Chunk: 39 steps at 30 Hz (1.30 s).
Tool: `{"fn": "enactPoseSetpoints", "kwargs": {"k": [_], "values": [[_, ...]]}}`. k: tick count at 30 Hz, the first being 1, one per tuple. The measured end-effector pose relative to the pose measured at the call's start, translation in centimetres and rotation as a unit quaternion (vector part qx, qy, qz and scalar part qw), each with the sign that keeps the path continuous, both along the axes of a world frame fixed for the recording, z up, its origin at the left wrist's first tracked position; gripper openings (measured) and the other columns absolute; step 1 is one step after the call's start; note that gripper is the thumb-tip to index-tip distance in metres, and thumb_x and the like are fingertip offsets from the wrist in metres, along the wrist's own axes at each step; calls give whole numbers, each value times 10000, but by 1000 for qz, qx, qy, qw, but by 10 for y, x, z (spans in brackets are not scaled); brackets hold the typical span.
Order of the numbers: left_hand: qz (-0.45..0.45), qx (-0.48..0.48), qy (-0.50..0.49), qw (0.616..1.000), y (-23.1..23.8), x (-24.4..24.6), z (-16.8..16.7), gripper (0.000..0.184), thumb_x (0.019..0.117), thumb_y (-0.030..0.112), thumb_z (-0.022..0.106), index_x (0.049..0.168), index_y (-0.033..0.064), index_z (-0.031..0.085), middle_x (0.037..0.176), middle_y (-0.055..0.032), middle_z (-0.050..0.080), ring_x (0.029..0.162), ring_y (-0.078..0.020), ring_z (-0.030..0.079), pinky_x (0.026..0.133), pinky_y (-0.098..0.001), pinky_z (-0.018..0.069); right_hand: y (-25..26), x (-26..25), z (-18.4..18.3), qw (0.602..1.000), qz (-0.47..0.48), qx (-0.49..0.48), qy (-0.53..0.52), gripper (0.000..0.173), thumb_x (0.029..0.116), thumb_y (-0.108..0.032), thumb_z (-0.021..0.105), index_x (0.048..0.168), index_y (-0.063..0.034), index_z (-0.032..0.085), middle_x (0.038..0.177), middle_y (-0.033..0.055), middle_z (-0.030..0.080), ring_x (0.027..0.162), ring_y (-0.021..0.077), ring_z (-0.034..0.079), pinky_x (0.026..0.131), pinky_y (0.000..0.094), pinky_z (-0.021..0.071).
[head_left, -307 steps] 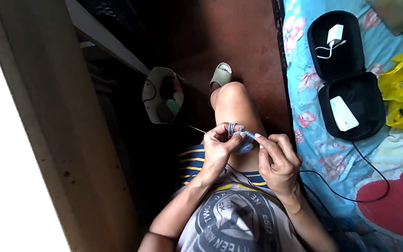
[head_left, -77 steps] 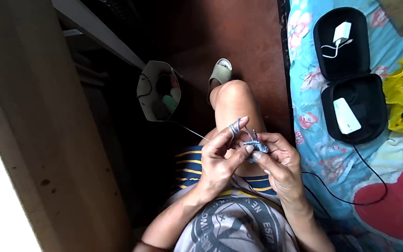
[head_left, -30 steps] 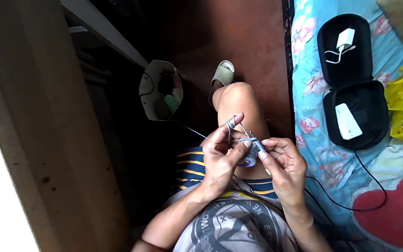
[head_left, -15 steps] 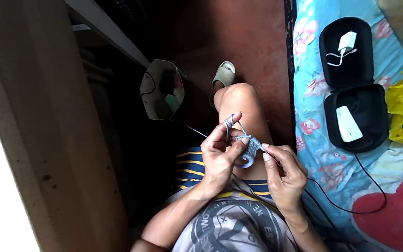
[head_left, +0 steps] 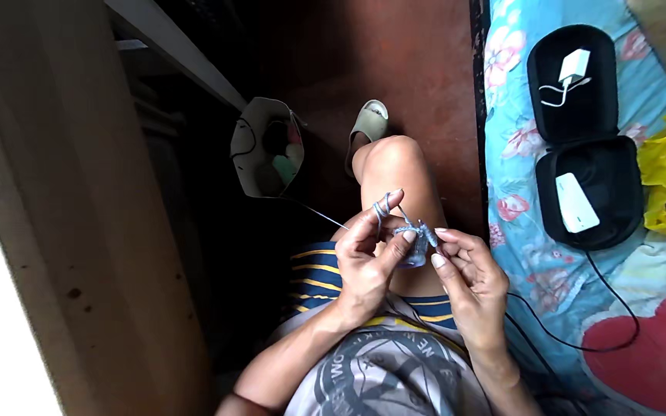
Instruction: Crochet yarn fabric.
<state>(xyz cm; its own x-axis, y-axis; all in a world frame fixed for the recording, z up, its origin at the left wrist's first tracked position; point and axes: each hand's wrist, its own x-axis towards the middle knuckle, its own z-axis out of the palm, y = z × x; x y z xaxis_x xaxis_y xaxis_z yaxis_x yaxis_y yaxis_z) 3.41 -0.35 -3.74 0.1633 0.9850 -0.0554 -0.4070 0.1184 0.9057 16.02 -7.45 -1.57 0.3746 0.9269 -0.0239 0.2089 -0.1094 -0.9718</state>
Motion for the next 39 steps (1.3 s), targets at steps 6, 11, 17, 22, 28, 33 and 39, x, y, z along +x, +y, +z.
{"fn": "enactPoseSetpoints", "kwargs": {"k": [6,11,17,22,28,33,39], "values": [[-19,113,54,992,-1,1,-6,387,884,-53,690,1249,73,695,1020,3,745,889,-59,698,819,-253,594,7,2,1,1000,6,8,25,240,982,9,556,1171,32,702,1002,33,650,672,-39,549,575,106,488],[-13,190,95,977,0,1,-9,341,907,-31,676,1242,35,682,985,-34,721,862,-67,681,795,-248,587,14,3,4,1000,5,17,13,188,962,-30,604,1098,-11,732,1014,15,649,724,-25,572,602,110,497],[-6,232,134,963,-1,1,-10,313,913,-29,658,1226,-20,666,941,-80,710,830,-85,670,768,-235,573,16,0,2,999,-13,28,-34,139,921,-54,682,1023,3,757,981,31,624,741,-15,574,613,101,508],[-8,257,161,953,1,0,-11,271,912,-35,654,1182,-47,673,929,-101,708,845,-105,672,784,-248,573,19,-3,1,992,-27,33,-117,104,911,-57,686,944,5,762,941,42,599,703,-32,540,604,80,484],[-30,164,97,981,2,0,-6,382,899,-36,678,1277,21,658,948,-34,731,817,-60,680,771,-242,584,21,-2,0,998,-23,26,-45,106,938,-34,638,991,-2,723,954,18,630,707,-23,563,604,108,502],[-49,32,35,998,3,-3,0,568,869,-77,684,1408,65,579,924,-21,739,782,-85,692,761,-266,593,20,6,3,968,-4,-28,251,207,945,14,593,1132,-47,657,919,7,657,552,-25,477,480,120,410],[-67,-71,-25,995,4,-3,4,744,839,-144,659,1519,79,453,870,-55,725,734,-107,690,713,-264,596,13,6,-8,930,6,-2,366,285,868,80,589,1126,-24,651,970,58,691,584,-18,515,487,125,409]]}}
